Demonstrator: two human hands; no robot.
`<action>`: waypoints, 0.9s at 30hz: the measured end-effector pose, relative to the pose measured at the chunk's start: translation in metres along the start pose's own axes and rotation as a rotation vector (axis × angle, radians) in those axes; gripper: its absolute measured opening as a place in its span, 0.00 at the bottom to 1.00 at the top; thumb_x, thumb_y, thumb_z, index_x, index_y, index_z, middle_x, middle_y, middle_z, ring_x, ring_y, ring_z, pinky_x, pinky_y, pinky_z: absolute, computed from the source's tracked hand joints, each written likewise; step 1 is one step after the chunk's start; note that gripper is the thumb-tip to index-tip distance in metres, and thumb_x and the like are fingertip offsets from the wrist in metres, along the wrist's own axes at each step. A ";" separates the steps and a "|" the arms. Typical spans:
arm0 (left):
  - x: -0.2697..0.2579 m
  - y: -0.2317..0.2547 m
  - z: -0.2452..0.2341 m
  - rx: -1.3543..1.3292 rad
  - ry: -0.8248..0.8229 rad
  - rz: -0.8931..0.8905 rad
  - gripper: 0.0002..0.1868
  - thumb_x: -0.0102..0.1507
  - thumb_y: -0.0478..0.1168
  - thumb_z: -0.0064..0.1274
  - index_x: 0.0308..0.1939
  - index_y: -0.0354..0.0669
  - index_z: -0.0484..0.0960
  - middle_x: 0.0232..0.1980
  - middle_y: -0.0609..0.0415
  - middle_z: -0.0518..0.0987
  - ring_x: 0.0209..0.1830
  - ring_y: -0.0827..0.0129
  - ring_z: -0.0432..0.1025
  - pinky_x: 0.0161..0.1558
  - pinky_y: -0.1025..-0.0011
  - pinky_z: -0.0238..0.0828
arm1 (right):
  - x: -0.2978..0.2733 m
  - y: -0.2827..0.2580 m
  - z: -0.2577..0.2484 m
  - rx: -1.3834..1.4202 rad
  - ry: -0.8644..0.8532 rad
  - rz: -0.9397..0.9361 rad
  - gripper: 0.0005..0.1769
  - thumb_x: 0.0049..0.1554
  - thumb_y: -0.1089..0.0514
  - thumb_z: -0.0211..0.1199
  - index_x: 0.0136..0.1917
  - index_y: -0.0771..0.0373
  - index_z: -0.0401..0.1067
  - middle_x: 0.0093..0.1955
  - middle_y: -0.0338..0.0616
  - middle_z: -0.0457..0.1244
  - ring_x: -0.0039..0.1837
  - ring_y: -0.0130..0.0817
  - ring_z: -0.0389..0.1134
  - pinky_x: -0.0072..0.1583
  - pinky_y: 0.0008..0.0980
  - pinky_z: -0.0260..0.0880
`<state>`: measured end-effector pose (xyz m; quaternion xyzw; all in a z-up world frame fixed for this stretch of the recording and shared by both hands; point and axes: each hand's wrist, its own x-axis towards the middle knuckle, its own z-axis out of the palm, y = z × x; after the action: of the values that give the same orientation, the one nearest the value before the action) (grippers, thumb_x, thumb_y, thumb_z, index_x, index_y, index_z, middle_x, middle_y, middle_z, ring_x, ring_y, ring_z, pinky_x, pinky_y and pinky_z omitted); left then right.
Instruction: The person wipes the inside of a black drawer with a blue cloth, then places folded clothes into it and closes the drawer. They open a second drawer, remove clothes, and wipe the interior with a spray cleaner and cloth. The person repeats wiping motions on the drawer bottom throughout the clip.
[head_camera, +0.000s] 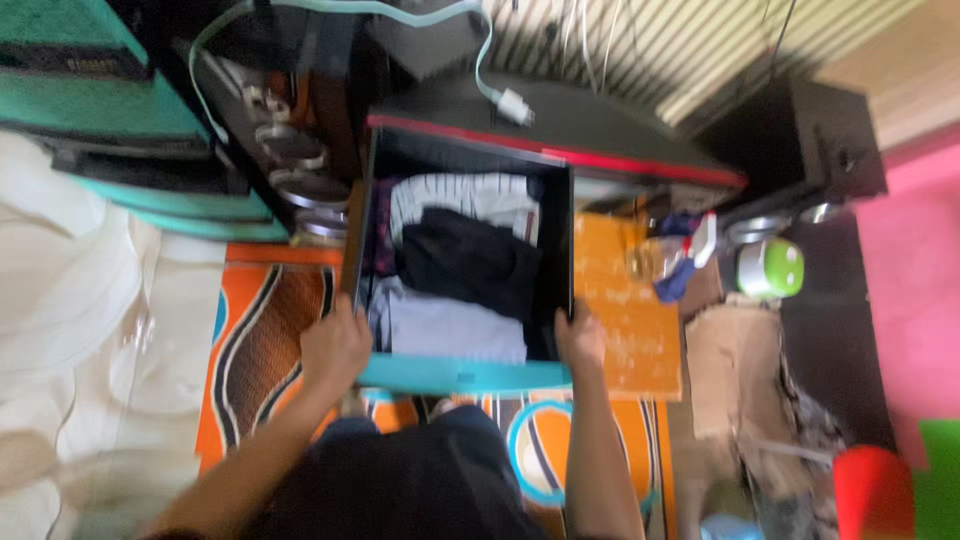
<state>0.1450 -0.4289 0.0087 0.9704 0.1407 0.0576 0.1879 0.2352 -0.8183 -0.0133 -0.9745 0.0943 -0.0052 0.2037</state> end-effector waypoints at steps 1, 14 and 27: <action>0.001 0.002 -0.001 -0.010 0.009 -0.012 0.16 0.67 0.47 0.46 0.48 0.36 0.74 0.24 0.39 0.79 0.22 0.42 0.76 0.26 0.47 0.72 | 0.008 -0.003 -0.002 0.022 -0.017 -0.001 0.21 0.57 0.46 0.62 0.57 0.61 0.73 0.47 0.66 0.69 0.52 0.66 0.70 0.54 0.57 0.71; 0.003 0.006 -0.005 0.039 -0.066 -0.149 0.17 0.68 0.51 0.46 0.43 0.40 0.77 0.26 0.37 0.79 0.27 0.41 0.77 0.33 0.45 0.72 | -0.003 -0.028 -0.033 -0.005 -0.099 0.059 0.26 0.55 0.50 0.60 0.65 0.57 0.67 0.48 0.60 0.70 0.50 0.61 0.72 0.53 0.56 0.71; -0.003 0.017 -0.011 0.053 -0.014 -0.155 0.17 0.68 0.51 0.46 0.46 0.41 0.78 0.28 0.39 0.80 0.29 0.41 0.77 0.35 0.45 0.72 | -0.004 -0.039 -0.046 0.057 -0.118 0.036 0.23 0.57 0.52 0.59 0.65 0.59 0.67 0.48 0.59 0.71 0.50 0.60 0.73 0.54 0.56 0.70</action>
<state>0.1440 -0.4408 0.0250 0.9616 0.2157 0.0323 0.1669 0.2360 -0.8007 0.0440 -0.9651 0.0994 0.0531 0.2366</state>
